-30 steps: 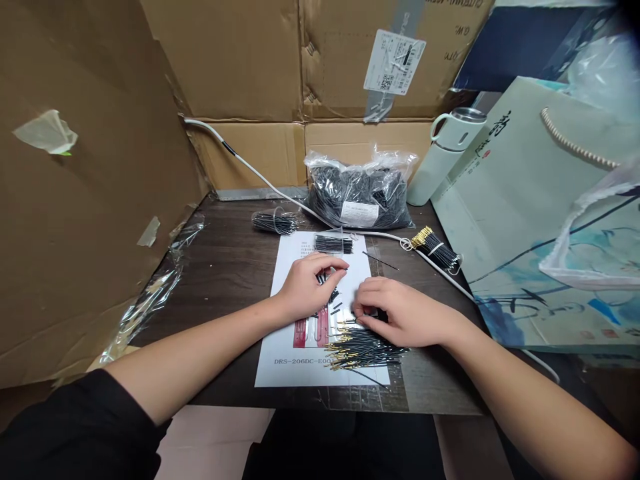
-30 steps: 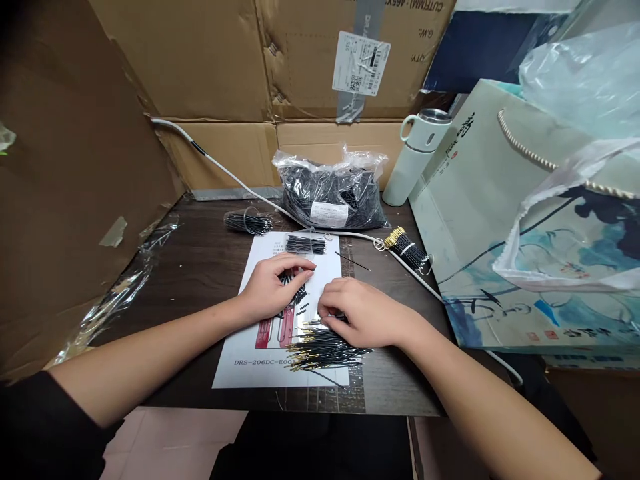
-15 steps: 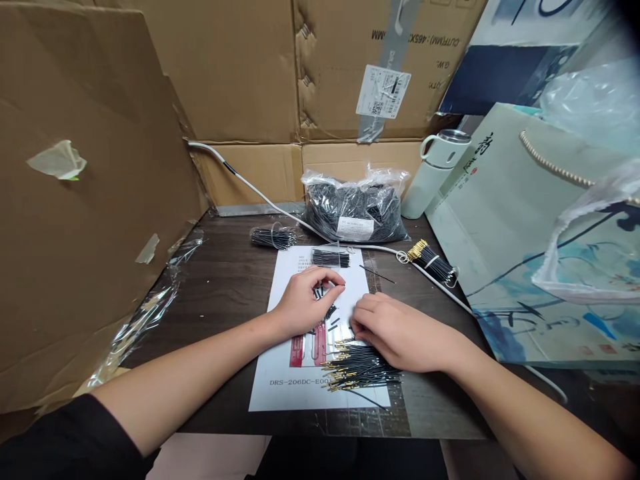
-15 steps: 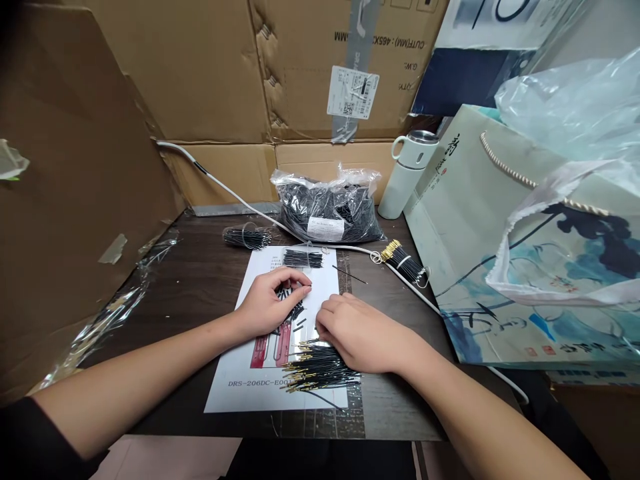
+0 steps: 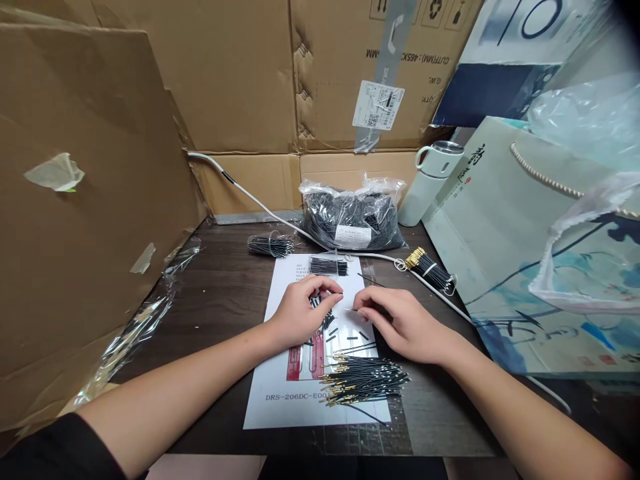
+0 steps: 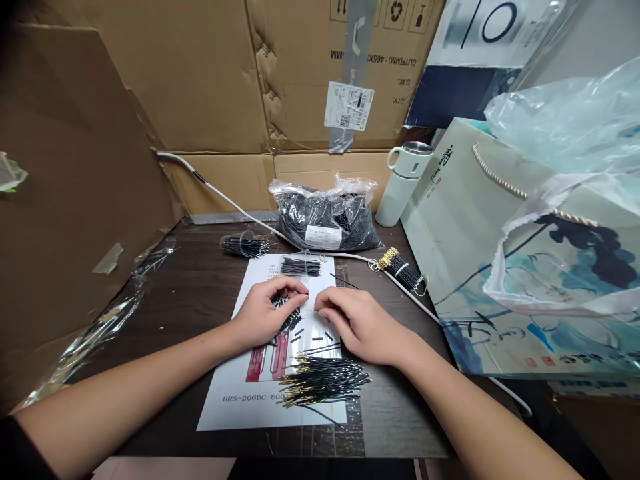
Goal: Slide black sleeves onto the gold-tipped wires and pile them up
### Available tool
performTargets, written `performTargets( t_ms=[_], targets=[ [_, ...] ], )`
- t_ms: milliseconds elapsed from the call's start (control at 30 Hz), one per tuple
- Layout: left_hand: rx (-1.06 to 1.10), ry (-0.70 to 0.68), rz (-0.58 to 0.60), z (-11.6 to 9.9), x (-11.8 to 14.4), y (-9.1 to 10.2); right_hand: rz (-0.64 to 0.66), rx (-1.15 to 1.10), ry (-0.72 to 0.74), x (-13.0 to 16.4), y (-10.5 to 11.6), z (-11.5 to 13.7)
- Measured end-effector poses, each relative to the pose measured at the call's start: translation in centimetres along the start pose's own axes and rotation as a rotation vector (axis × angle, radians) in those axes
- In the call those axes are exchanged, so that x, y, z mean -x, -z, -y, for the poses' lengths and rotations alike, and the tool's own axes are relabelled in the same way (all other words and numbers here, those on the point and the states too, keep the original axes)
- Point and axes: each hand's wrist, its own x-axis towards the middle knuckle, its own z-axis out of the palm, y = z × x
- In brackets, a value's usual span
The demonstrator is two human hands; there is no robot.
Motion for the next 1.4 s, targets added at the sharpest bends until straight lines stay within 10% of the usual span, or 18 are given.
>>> performTargets(
  t_ms=[167, 900, 1400],
  targets=[
    [0.005, -0.004, -0.003, 0.0, 0.0, 0.0, -0.219, -0.014, 0.003, -0.1, -0.6, -0.8],
    [-0.021, -0.07, 0.062, -0.7, 0.2, 0.1, -0.157, 0.094, 0.139, 0.0, -1.0, -1.0],
    [-0.054, -0.202, 0.08, -0.6, 0.3, 0.1, -0.185, -0.015, -0.016, -0.1, -1.8, -0.8]
  ],
)
